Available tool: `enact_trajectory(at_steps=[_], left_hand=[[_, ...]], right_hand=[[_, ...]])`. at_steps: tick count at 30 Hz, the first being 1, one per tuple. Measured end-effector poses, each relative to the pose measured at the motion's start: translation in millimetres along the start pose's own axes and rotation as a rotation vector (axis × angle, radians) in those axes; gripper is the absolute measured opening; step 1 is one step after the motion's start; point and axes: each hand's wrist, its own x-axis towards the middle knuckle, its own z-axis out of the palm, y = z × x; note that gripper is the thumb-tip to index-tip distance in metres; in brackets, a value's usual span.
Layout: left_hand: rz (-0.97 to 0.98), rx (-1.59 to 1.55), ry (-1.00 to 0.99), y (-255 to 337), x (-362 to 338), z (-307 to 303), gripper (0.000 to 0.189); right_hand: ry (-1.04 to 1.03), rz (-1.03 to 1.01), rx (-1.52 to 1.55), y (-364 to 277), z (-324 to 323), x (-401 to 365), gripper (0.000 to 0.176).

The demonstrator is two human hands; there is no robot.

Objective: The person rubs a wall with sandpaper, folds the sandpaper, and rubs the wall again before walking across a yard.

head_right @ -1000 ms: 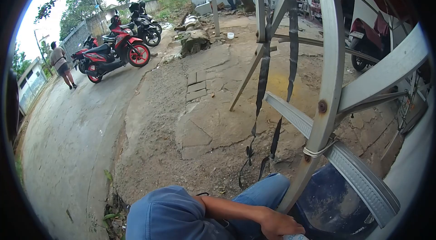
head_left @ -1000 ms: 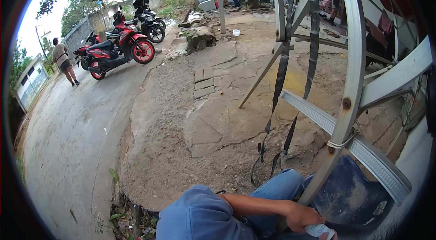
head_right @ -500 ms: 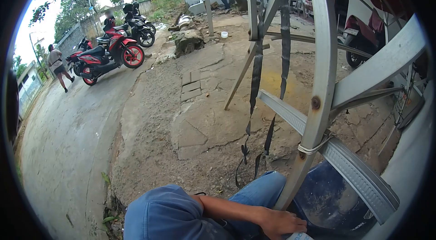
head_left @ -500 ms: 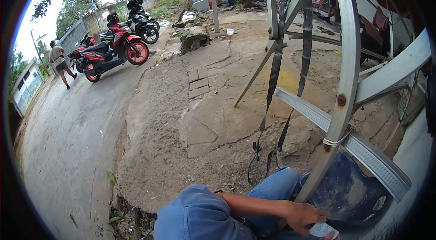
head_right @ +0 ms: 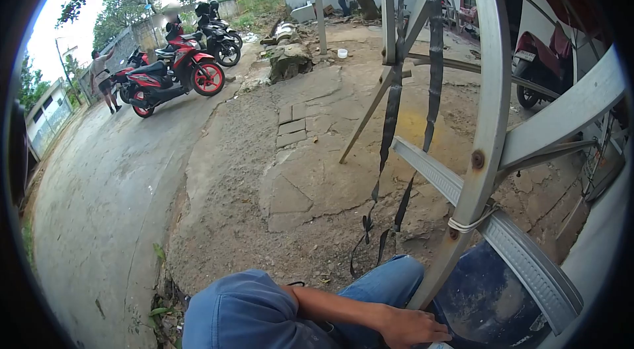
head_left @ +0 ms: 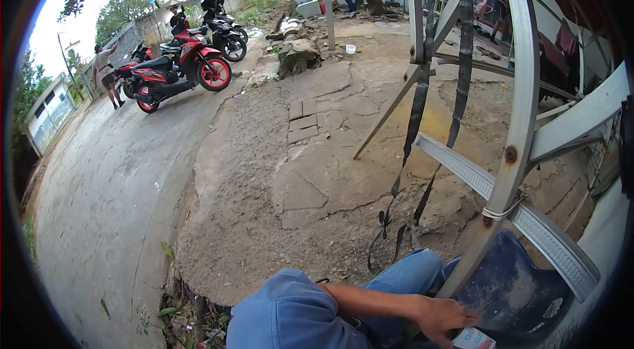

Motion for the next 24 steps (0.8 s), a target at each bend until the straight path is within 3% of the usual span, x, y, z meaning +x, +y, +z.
enact_trajectory(at_steps=[1,2,5,7,10,15,17,19,24], left_hand=[[0.165,0.101,0.067,-12.2,-3.9,12.6,0.033],[0.162,0.103,0.068,-15.0,-4.8,14.5,0.033],[0.148,-0.06,0.102,-6.7,-2.4,2.8,0.025],[-0.09,-0.15,-0.069,28.7,10.3,-39.8,0.025],[-0.179,-0.191,-0.052,37.1,10.4,-49.7,0.026],[-0.174,-0.192,-0.083,44.7,8.1,-66.4,0.034],[-0.172,-0.206,-0.123,46.0,6.6,-67.3,0.039],[-0.136,-0.172,-0.029,46.0,5.4,-64.9,0.031],[-0.112,-0.24,-0.016,40.3,4.0,-59.7,0.023]], right_hand=[[-0.002,0.001,0.002,0.9,-0.4,-0.1,0.028],[-0.022,-0.02,-0.007,1.3,-0.9,0.1,0.027],[-0.028,0.017,0.014,-3.2,2.8,-2.3,0.024],[-0.012,0.077,0.043,-9.9,9.5,-4.1,0.023],[-0.017,0.168,0.142,-10.1,15.2,-4.2,0.022],[-0.252,-0.015,0.245,-14.8,18.9,-2.5,0.027],[-0.307,0.026,0.223,-13.8,15.0,-2.2,0.029],[-0.363,0.064,0.198,-14.6,13.2,-2.2,0.031],[-0.38,0.156,0.183,-19.3,9.4,-5.4,0.032]])
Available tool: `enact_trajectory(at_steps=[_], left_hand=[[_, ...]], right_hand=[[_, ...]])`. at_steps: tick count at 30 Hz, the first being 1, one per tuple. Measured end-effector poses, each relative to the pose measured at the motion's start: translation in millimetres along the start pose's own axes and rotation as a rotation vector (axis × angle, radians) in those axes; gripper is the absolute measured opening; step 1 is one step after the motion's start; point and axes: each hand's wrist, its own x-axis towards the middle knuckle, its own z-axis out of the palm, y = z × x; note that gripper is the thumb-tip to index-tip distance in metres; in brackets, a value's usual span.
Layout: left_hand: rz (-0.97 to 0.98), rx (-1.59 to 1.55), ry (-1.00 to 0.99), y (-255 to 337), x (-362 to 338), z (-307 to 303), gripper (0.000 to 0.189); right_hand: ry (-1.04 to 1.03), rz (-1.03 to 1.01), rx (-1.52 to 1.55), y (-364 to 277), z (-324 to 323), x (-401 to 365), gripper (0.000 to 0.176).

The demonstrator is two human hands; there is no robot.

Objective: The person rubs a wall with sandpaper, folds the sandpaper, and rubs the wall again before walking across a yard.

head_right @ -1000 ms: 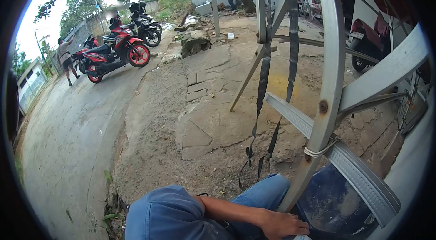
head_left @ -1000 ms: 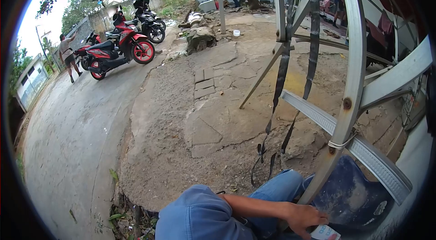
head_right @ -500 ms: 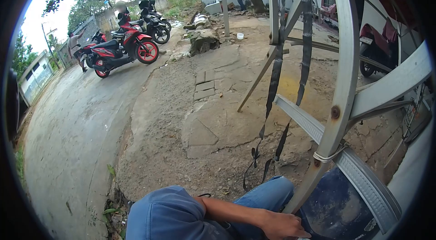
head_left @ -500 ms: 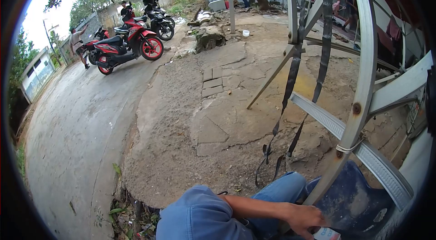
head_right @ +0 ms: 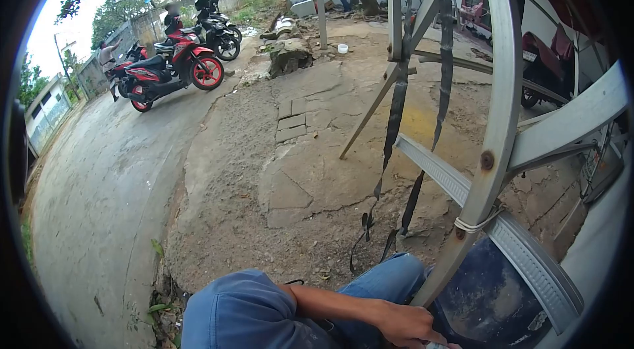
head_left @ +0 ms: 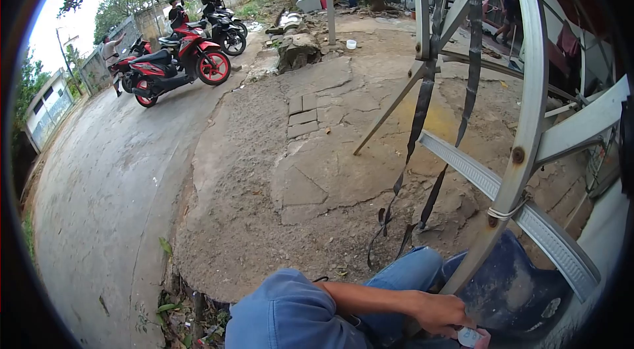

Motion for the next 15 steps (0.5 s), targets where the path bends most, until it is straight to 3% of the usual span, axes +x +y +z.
enact_trajectory(at_steps=[4,14,15], left_hand=[[-0.014,-0.095,-0.035,5.7,1.7,-6.7,0.019],[-0.025,-0.066,-0.045,24.8,5.3,-15.8,0.023],[-0.086,0.0,-0.144,29.0,8.6,-18.7,0.031]], right_hand=[[0.036,-0.089,0.038,-1.0,5.6,0.5,0.031],[0.03,-0.062,0.003,5.9,-10.0,-2.0,0.032],[0.028,-0.058,0.003,6.2,-11.7,-1.7,0.032]])
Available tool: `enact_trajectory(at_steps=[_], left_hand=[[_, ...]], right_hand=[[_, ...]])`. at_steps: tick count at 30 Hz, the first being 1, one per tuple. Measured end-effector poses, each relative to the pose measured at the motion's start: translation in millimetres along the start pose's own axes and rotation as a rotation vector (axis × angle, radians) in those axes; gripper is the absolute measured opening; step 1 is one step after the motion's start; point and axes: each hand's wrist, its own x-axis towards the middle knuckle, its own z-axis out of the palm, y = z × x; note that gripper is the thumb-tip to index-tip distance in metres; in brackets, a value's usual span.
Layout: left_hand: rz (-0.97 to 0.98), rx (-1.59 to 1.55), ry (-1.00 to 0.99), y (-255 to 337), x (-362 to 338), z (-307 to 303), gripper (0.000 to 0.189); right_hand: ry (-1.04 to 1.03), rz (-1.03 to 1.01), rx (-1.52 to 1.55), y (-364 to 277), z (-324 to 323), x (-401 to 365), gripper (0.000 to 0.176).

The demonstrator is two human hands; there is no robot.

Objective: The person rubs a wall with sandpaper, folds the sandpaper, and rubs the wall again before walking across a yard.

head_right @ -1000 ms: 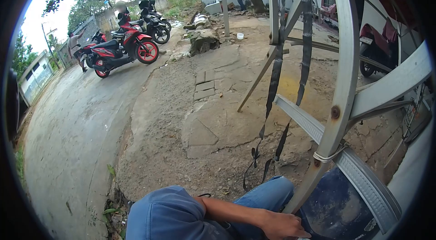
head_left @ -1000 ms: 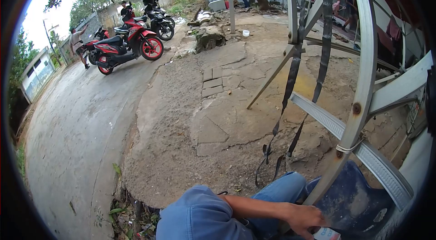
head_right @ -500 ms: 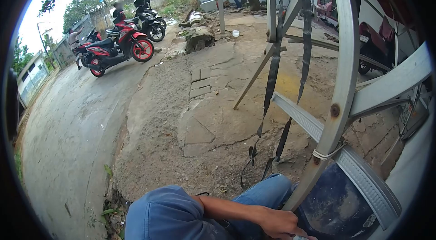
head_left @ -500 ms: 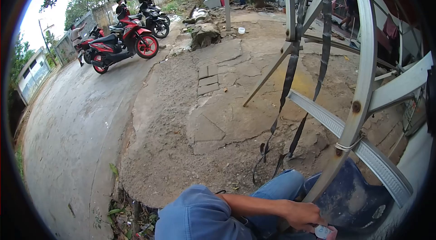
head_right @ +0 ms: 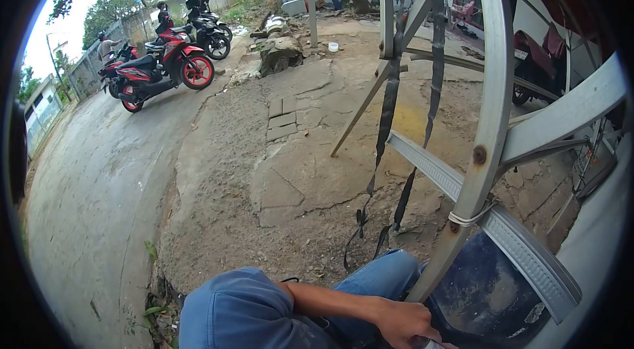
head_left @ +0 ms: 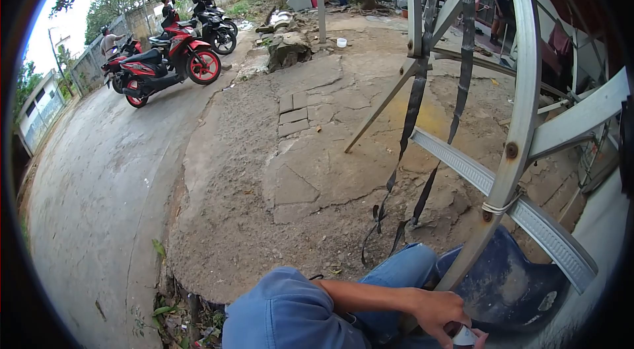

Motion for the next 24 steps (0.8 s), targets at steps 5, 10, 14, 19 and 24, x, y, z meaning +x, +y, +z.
enact_trajectory(at_steps=[5,10,14,19,24], left_hand=[[0.073,0.2,0.107,-22.4,3.3,20.9,0.029],[0.171,0.064,0.328,-16.9,26.4,23.7,0.043],[0.205,0.086,0.304,-14.2,28.4,14.7,0.043],[0.314,0.228,0.465,-31.6,33.2,16.1,0.043],[0.32,0.18,0.491,-35.4,32.3,17.9,0.042]], right_hand=[[-0.026,0.047,-0.068,8.4,-24.4,-0.6,0.032],[0.0,0.252,-0.152,31.5,-66.1,22.6,0.033],[-0.386,-0.617,0.078,-33.6,-6.6,14.1,0.033],[-0.031,-0.163,-0.081,-52.1,1.0,-2.4,0.032],[0.029,-0.188,-0.194,-54.2,14.2,1.5,0.033]])
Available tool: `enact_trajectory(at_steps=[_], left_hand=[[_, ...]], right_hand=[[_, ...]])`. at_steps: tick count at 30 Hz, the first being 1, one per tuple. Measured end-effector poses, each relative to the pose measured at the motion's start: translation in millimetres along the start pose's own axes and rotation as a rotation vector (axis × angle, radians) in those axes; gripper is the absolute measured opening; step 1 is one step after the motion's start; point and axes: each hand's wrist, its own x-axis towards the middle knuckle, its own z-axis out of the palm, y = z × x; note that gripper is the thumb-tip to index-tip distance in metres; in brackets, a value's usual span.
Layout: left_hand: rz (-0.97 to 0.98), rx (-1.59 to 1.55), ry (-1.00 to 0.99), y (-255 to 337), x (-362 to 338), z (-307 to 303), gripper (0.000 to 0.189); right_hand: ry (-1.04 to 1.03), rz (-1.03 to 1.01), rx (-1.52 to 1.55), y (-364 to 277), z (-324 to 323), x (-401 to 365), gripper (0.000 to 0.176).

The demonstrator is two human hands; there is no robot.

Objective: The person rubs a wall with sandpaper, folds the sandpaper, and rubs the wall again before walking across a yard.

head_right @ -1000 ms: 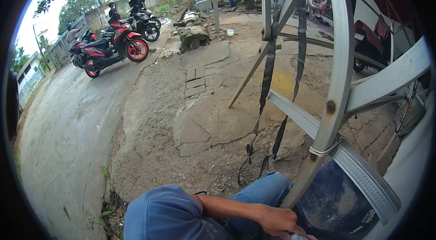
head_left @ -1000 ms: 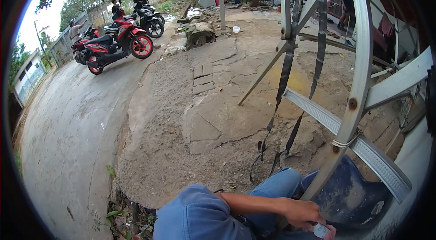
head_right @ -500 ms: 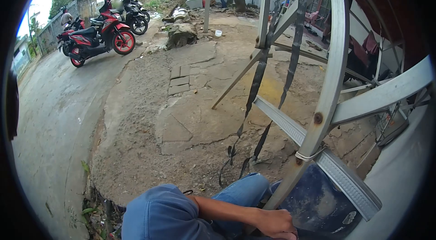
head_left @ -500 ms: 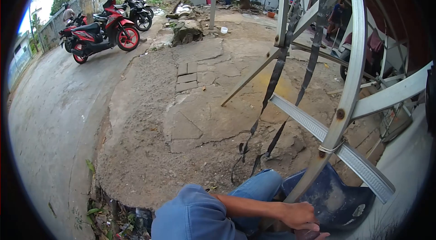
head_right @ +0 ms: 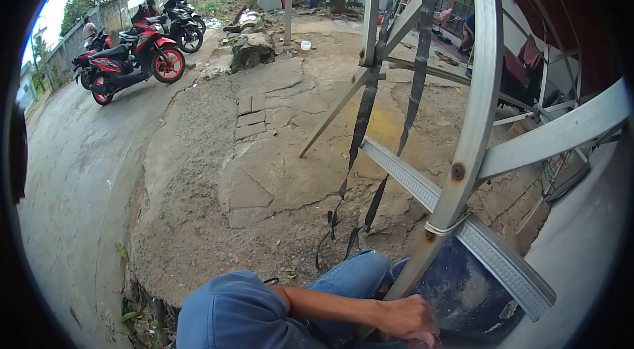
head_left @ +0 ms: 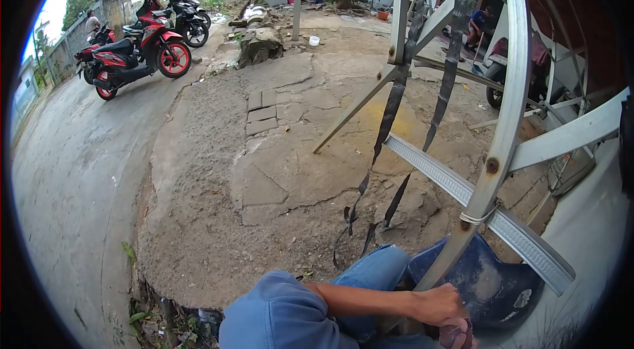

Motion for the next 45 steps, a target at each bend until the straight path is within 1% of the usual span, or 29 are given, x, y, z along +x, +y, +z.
enact_trajectory(at_steps=[4,8,10,11,13,14,15,16,17,18,19,20,22,25,27,28,29,30,31,32,33,34,36,37,39,40,42,44,45], left_hand=[[-0.072,0.029,-0.044,-2.5,-5.4,-1.5,0.045],[-0.101,0.024,-0.051,-4.6,-11.9,3.8,0.046],[-0.04,-0.136,0.034,-3.0,-13.6,9.4,0.045],[-0.041,-0.141,0.031,-4.4,-14.5,10.6,0.045],[-0.235,-0.436,-0.04,-2.5,-12.6,4.4,0.038],[-0.237,-0.441,-0.045,-1.1,-9.8,-1.1,0.038],[-0.221,-0.379,-0.096,5.3,-2.6,-13.4,0.035],[-0.205,-0.316,-0.148,8.9,0.7,-19.2,0.034],[-0.208,-0.319,-0.155,8.2,-1.5,-13.9,0.034],[-0.174,-0.342,-0.072,6.7,-5.1,-5.3,0.03],[-0.139,-0.364,0.012,8.2,-5.6,-3.0,0.028],[-0.141,-0.363,0.007,8.5,-6.8,-2.8,0.028],[-0.143,-0.434,-0.114,15.9,-4.5,-10.5,0.032],[-0.152,-0.356,-0.095,16.6,-6.6,-4.4,0.037],[-0.17,-0.33,-0.096,16.3,-10.0,2.7,0.038],[-0.183,-0.306,-0.094,16.5,-10.3,4.4,0.039],[-0.185,-0.305,-0.094,16.3,-10.6,5.7,0.039],[-0.22,-0.284,-0.103,17.0,-10.4,6.0,0.037],[-0.256,-0.263,-0.113,17.3,-10.6,6.0,0.036],[-0.261,-0.26,-0.115,16.6,-11.0,6.6,0.036],[-0.313,-0.265,-0.077,15.0,-11.2,7.6,0.034],[-0.364,-0.269,-0.037,13.6,-11.5,8.2,0.033],[-0.366,-0.221,-0.021,10.4,-12.4,6.7,0.033],[-0.363,-0.173,-0.002,9.2,-12.8,6.1,0.033],[-0.363,-0.17,0.015,7.5,-13.3,10.4,0.034],[-0.356,-0.17,0.031,6.9,-14.0,11.8,0.034],[-0.343,-0.171,0.04,7.7,-14.4,13.0,0.035],[-0.33,-0.17,0.049,8.8,-13.5,10.0,0.035],[-0.356,-0.198,0.025,9.8,-13.3,8.5,0.036]], right_hand=[[0.033,-0.064,-0.071,6.1,4.6,0.5,0.032],[0.058,-0.159,-0.157,13.1,3.5,0.8,0.031],[0.075,-0.209,-0.205,15.7,1.9,2.0,0.031],[0.083,-0.229,-0.227,15.8,0.8,1.4,0.031],[0.097,-0.255,-0.259,3.7,3.0,4.3,0.031],[0.02,-0.335,-0.289,-9.7,6.4,8.2,0.031],[-0.058,-0.414,-0.316,-17.9,8.4,9.7,0.032],[-0.054,-0.406,-0.318,4.8,-3.5,4.0,0.032],[-0.013,-0.492,-0.414,44.6,-22.8,-5.0,0.031],[0.029,-0.578,-0.511,68.2,-32.8,-11.5,0.03],[0.033,-0.572,-0.511,71.1,-32.0,-13.8,0.03],[0.047,-0.56,-0.508,73.7,-30.4,-14.6,0.031],[0.074,-0.539,-0.498,73.9,-23.8,-12.6,0.033],[0.099,-0.515,-0.483,72.7,-12.3,-8.4,0.037],[0.024,-0.475,-0.374,69.6,-3.9,-4.1,0.038],[0.024,-0.473,-0.372,59.8,3.5,-3.0,0.038],[0.04,-0.415,-0.383,47.4,11.7,-5.6,0.036],[0.057,-0.355,-0.392,36.2,18.6,-8.6,0.035],[0.057,-0.352,-0.388,30.0,22.5,-11.5,0.035],[0.002,-0.225,-0.326,25.0,25.7,-14.6,0.032],[-0.052,-0.097,-0.263,19.7,28.3,-16.7,0.029],[-0.053,-0.094,-0.26,10.8,29.1,-16.5,0.029],[-0.36,0.153,0.08,-5.9,25.6,-13.8,0.028],[-0.361,0.155,0.084,-5.1,22.4,-13.3,0.028],[-0.453,-0.164,-0.146,3.4,13.3,-12.3,0.026],[-0.454,-0.164,-0.141,9.2,10.0,-12.5,0.026],[-0.486,-0.558,-0.339,24.9,2.2,-12.8,0.026],[-0.509,-0.549,-0.29,55.3,-11.9,-14.7,0.023],[-0.534,-0.536,-0.249,57.1,-11.5,-14.1,0.022]])
